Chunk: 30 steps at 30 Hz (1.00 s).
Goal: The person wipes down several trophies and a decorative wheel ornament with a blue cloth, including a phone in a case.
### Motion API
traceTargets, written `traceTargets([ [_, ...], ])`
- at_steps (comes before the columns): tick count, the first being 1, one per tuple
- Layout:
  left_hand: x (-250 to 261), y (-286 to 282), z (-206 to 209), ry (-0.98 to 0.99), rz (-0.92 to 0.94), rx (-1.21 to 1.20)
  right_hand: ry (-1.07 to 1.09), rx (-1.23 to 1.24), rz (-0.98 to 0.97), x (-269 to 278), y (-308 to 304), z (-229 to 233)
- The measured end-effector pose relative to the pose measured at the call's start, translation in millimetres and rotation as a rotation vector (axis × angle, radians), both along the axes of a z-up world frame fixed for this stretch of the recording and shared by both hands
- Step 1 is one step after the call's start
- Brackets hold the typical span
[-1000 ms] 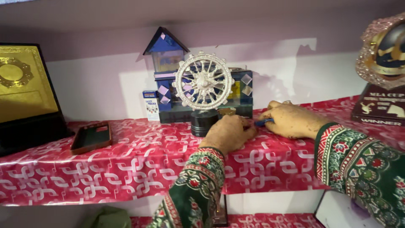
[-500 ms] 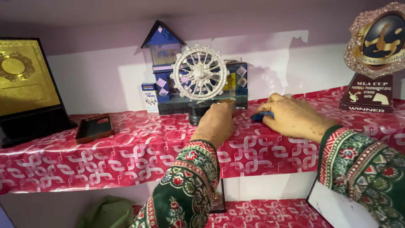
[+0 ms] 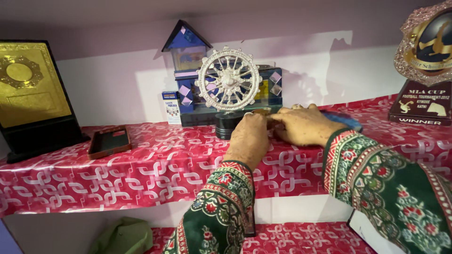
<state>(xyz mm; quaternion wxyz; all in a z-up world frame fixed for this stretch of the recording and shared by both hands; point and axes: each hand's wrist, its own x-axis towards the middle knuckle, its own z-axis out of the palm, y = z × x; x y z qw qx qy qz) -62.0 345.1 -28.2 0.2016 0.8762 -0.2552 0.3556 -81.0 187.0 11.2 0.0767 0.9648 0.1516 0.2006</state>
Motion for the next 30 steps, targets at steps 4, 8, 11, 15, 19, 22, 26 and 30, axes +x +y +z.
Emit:
traceTargets([
  [4, 2.7, -9.7, -5.0, -0.002, 0.037, -0.083, 0.046, -0.08, -0.007, 12.5, -0.2, 1.7],
  [8, 4.1, -14.9, -3.5, 0.059, 0.087, -0.129, -0.135, -0.09, 0.064, 26.5, 0.4, -8.5],
  [11, 3.1, -15.3, 0.0, 0.067, 0.037, -0.15, -0.169, -0.007, 0.037, 24.2, -0.4, -11.1],
  [15, 3.0, -21.7, 3.2, 0.055, 0.057, -0.158, -0.082, 0.153, -0.068, 19.1, 4.7, -7.7],
  [19, -2.7, -19.5, 1.8, 0.081, 0.073, -0.199, -0.11, 0.165, -0.093, 20.3, 8.1, -3.1],
  [22, -7.9, -18.9, 2.0, 0.084, 0.062, -0.224, -0.102, 0.275, -0.132, 27.4, 11.0, -2.6],
  [26, -5.9, -20.6, 0.7, 0.108, 0.127, -0.166, -0.155, 0.192, -0.113, 41.0, 9.8, -7.5],
  [30, -1.7, -22.1, -0.9, 0.091, 0.068, -0.239, -0.253, 0.084, 0.025, 54.7, 2.9, -15.5],
])
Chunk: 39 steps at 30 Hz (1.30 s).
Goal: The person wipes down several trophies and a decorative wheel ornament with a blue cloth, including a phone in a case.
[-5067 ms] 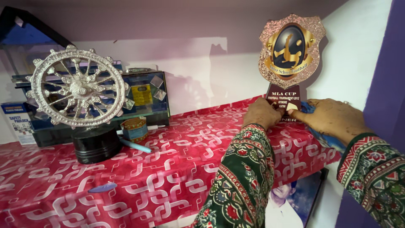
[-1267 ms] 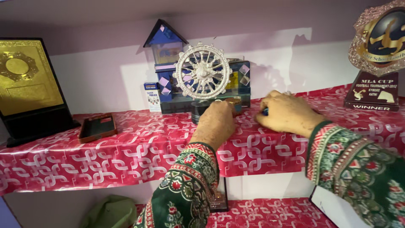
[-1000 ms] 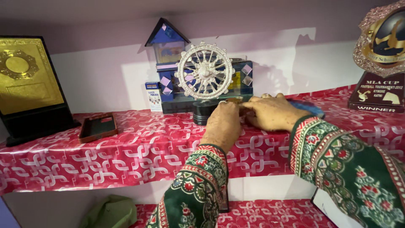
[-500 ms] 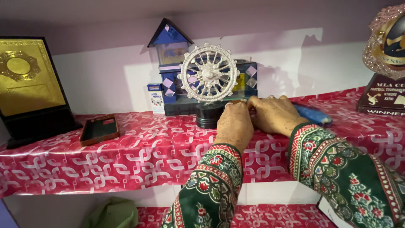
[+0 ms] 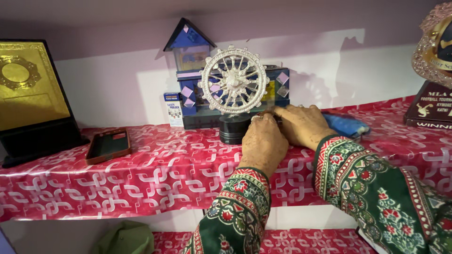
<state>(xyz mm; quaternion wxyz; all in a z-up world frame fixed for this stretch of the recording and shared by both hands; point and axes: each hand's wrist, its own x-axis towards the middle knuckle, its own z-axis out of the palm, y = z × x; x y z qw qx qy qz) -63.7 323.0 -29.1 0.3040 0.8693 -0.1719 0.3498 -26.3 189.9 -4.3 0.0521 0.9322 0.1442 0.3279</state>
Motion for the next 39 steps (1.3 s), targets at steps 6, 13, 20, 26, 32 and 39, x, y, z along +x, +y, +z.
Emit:
traceTargets([
  [6, 0.9, -2.6, 5.5, 0.108, -0.009, 0.015, 0.024, 0.093, 0.031, -0.8, -1.6, 2.5],
  [13, 5.8, -5.8, 11.9, 0.211, -0.03, 0.001, 0.085, 0.348, 0.085, -19.4, 1.4, 9.8],
  [20, 33.6, -6.1, 11.7, 0.173, -0.16, 0.033, 0.115, 0.378, 0.055, -14.0, -5.7, 8.5],
  [26, 39.5, -8.9, 27.4, 0.291, -0.103, 0.196, 0.412, 0.39, 0.035, -37.1, -24.8, 35.0],
  [32, 57.2, -24.1, 25.7, 0.081, -0.067, 0.136, 0.339, 0.387, -0.089, -53.3, -42.4, 30.5],
  [39, 64.7, -42.2, 45.6, 0.211, -0.155, 0.17, 0.243, 0.277, -0.262, -33.1, -82.5, 13.7],
])
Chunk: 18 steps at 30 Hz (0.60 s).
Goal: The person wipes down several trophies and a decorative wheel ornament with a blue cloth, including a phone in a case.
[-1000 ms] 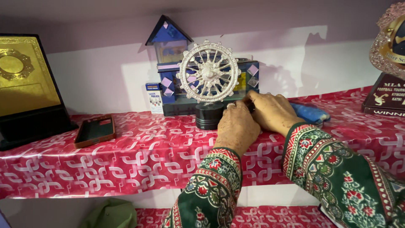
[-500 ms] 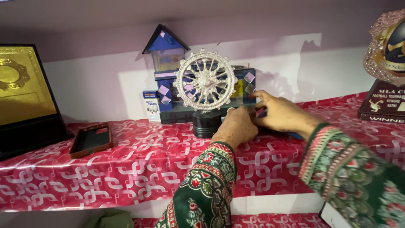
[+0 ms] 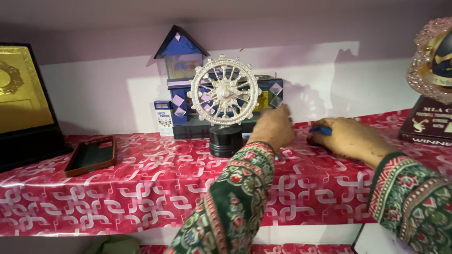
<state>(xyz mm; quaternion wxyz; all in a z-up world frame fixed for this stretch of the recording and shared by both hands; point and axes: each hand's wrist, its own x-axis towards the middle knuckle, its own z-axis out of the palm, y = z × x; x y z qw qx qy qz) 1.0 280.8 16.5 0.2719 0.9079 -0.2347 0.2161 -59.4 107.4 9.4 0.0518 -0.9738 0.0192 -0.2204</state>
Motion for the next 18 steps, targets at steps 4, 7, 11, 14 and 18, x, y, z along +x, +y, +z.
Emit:
traceTargets([
  [4, -1.6, -16.1, 1.2, -0.056, -0.154, 0.146, 0.004, 0.224, -0.145, -6.3, 4.3, -4.0],
  [7, 13.5, -27.4, -0.8, -0.116, -0.135, 0.227, -0.035, 0.173, -0.146, -9.8, 4.2, -2.9],
  [11, 42.5, -48.4, -1.2, -0.357, 0.124, 0.604, -0.035, 0.15, -0.134, -7.7, 1.7, -4.3],
  [14, 62.5, -54.2, -3.7, -0.51, 0.185, 0.69, -0.049, 0.144, -0.141, -3.7, 0.1, -5.7],
  [18, 77.0, -58.7, -9.9, -0.593, 0.194, 0.674, -0.031, 0.124, -0.188, 0.7, -1.4, -6.1],
])
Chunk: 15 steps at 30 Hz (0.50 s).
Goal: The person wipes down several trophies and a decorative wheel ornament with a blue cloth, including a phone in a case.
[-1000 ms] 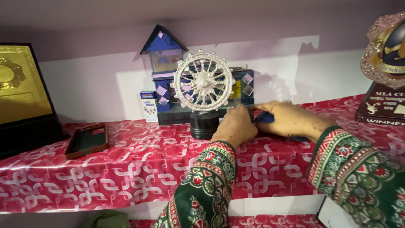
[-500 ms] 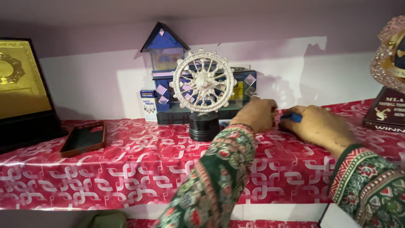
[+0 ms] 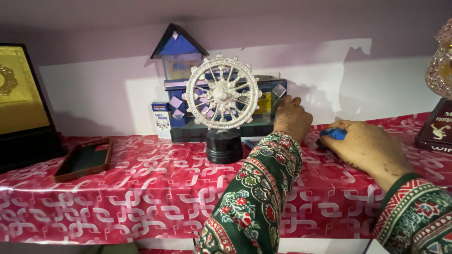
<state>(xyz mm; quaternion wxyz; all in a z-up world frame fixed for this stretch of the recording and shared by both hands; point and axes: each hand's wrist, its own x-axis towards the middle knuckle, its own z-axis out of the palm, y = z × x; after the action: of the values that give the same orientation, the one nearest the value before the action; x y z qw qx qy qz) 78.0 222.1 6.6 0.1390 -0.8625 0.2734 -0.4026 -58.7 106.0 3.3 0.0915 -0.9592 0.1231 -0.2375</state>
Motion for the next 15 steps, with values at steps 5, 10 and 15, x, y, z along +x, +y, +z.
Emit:
traceTargets([
  [5, -8.2, 1.9, -1.5, -0.025, -0.076, 0.004, 0.001, 0.001, 0.008, 4.0, -1.6, -1.7],
  [10, -13.4, 4.0, 3.9, 0.042, -0.062, 0.022, -0.002, 0.002, 0.026, 6.5, -3.0, -2.5],
  [15, -19.9, -1.2, 3.7, 0.006, -0.054, -0.022, 0.004, 0.007, 0.016, 0.8, 0.0, 0.6],
])
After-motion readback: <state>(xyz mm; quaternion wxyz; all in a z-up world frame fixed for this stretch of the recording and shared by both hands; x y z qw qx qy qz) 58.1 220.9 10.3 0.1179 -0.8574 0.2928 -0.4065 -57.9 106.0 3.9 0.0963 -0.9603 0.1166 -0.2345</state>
